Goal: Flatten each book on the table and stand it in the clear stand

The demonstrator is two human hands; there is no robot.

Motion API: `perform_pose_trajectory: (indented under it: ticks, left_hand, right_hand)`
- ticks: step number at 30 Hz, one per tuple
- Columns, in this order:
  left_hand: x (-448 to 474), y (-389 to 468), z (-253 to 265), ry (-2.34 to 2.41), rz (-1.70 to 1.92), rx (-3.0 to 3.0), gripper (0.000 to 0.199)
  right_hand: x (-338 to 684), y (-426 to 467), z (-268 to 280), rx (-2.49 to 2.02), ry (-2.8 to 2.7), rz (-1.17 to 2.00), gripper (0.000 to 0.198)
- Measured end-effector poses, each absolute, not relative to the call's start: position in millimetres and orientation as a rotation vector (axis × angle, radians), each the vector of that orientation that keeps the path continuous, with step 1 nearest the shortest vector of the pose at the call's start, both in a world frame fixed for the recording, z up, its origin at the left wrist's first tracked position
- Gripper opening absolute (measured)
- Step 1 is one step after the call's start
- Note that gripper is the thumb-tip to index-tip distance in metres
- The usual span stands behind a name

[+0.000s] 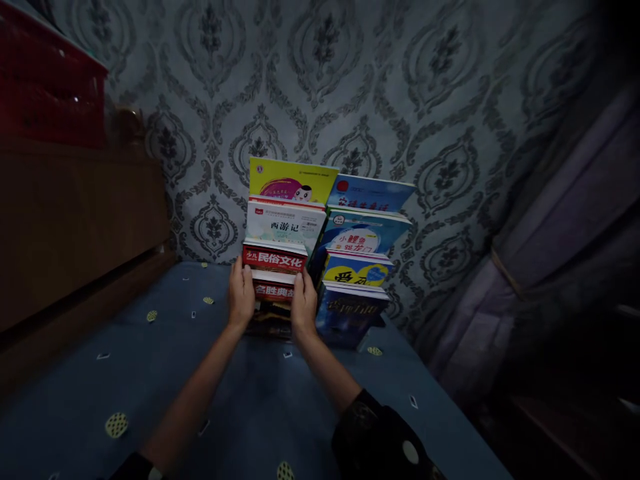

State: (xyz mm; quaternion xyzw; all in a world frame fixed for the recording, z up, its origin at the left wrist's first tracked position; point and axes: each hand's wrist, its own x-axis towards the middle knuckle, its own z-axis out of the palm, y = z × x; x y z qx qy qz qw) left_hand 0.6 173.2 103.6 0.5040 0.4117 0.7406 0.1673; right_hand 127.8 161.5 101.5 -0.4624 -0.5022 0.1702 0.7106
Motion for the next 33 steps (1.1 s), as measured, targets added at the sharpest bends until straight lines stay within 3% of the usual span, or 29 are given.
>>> perform_pose_trajectory:
  ticks: [13,33]
  left_hand:
    - [-15,203,132,1.126,2.270,1.459,0.040]
    - [-17,208,151,1.143,2.239,1.387,0.035]
  right_hand:
    - [129,180,127,-1.042,-1.110,0.147,0.049]
    - [136,195,146,-0.960,-0.929,0.395,0.045]
